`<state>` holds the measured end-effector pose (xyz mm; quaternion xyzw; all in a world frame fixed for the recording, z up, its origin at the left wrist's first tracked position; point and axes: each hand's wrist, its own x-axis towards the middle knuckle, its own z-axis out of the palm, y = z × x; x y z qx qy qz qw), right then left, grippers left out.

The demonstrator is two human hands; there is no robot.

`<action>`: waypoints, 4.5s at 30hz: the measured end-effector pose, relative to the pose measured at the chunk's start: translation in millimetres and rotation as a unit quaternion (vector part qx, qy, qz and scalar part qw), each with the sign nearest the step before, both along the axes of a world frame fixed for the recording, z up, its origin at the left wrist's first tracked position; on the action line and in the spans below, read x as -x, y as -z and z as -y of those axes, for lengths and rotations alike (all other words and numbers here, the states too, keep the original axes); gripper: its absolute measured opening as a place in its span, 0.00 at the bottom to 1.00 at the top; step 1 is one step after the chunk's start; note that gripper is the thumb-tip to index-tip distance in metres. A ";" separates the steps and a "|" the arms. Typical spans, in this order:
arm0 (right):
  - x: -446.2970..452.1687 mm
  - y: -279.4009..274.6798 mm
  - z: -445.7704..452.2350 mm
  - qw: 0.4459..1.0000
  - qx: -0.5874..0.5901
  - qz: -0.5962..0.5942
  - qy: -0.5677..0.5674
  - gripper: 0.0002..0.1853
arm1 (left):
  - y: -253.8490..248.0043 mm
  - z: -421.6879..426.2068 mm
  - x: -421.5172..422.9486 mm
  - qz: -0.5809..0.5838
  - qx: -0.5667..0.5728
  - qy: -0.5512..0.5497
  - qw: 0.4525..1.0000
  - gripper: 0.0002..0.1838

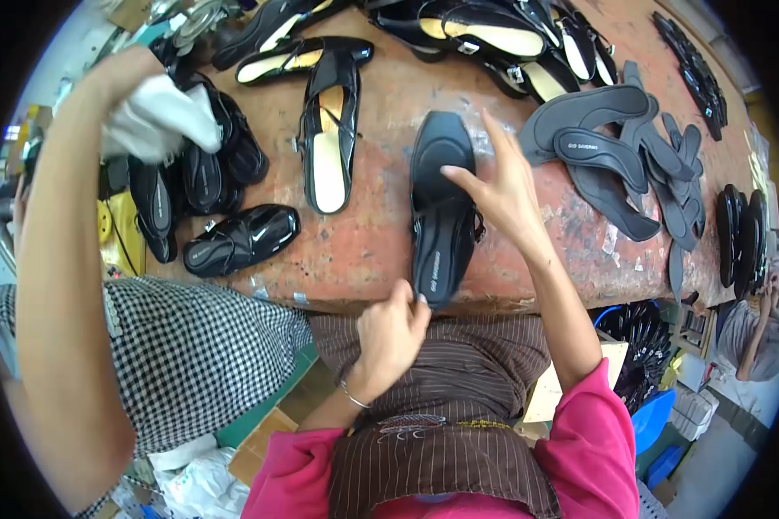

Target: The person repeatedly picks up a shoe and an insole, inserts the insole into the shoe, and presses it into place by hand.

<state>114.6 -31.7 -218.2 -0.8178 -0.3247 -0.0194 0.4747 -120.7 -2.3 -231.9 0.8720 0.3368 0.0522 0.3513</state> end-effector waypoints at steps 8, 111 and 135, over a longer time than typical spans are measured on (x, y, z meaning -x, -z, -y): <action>78.1 -45.3 65.0 0.926 0.253 0.130 -0.246 0.16 | 5.9 32.1 -15.1 0.005 -0.178 0.245 0.953 0.29; -123.9 -70.2 141.3 0.938 0.160 0.267 -0.152 0.31 | -75.6 -157.3 -121.5 0.239 -0.148 -0.018 0.960 0.21; -31.1 -51.4 148.4 0.926 -0.113 0.250 -0.261 0.21 | -21.7 -37.5 -223.7 0.246 0.553 0.045 0.795 0.23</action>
